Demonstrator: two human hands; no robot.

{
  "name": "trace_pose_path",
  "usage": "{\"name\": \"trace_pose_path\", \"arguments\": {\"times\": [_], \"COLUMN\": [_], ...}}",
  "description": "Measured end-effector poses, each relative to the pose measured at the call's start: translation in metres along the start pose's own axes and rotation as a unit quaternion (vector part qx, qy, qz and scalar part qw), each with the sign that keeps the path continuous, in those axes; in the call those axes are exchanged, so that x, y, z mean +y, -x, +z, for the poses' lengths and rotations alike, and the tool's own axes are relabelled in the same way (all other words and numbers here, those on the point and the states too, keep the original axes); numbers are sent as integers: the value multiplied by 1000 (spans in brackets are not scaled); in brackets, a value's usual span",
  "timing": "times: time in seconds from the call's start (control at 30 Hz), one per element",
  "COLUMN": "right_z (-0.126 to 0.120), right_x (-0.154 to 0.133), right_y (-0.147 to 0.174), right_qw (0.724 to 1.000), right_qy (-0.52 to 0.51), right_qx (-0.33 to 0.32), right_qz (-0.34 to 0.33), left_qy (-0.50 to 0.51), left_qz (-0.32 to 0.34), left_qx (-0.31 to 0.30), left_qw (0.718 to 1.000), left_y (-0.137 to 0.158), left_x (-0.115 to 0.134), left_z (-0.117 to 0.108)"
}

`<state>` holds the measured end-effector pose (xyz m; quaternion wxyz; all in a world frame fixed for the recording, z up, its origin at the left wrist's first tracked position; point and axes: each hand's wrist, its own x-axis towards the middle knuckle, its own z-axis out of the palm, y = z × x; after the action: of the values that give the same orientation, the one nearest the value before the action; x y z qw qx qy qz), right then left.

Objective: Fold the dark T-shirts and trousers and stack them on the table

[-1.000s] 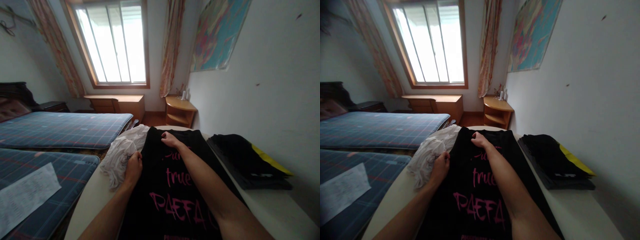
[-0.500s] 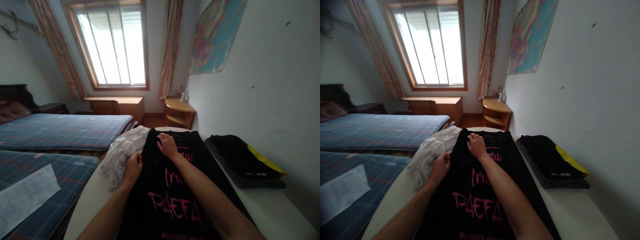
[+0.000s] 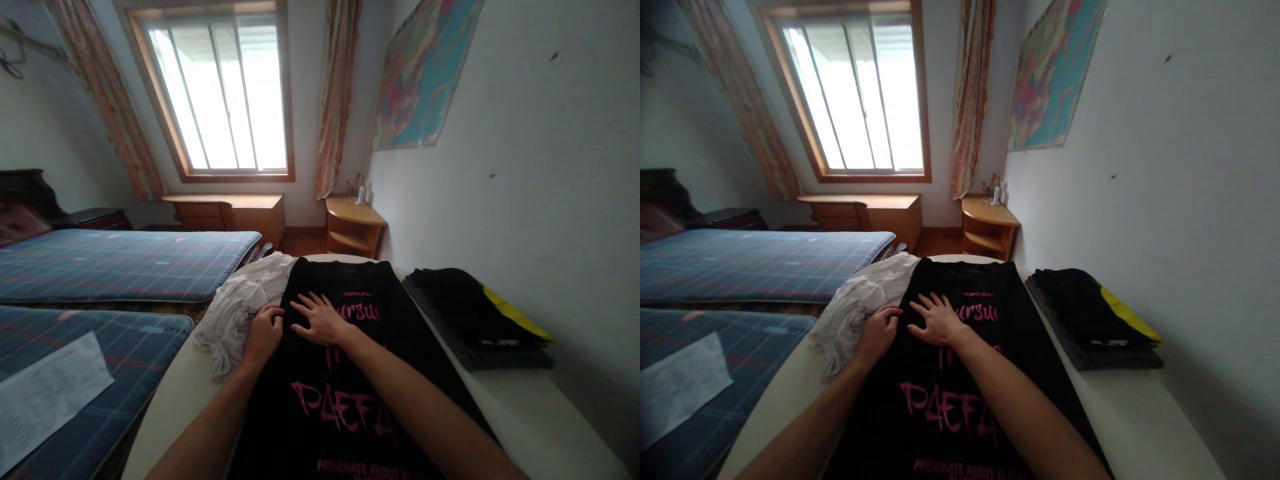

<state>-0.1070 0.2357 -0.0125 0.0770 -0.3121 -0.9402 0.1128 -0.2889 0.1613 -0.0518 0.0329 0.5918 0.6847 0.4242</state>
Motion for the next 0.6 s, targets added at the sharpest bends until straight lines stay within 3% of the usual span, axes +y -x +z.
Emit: {"name": "trace_pose_path", "arguments": {"times": [0.13,0.23,0.4,0.6], "right_z": [-2,-2,4,45], "right_x": [-11,-35,-81,-101], "right_y": [30,64,133,188], "right_qw": [1000,999,985,943], "right_qy": [2,-24,-81,-47], "right_qx": [-27,-28,-52,-19], "right_qz": [-4,-6,-141,-330], "left_qy": [-6,-10,-13,-28], "left_qz": [24,42,66,73], "left_qx": [-6,-11,-21,-22], "left_qw": [1000,999,998,997], "left_y": [0,0,-4,-6], "left_x": [-1,-5,-11,-12], "left_z": [3,4,5,5]}}
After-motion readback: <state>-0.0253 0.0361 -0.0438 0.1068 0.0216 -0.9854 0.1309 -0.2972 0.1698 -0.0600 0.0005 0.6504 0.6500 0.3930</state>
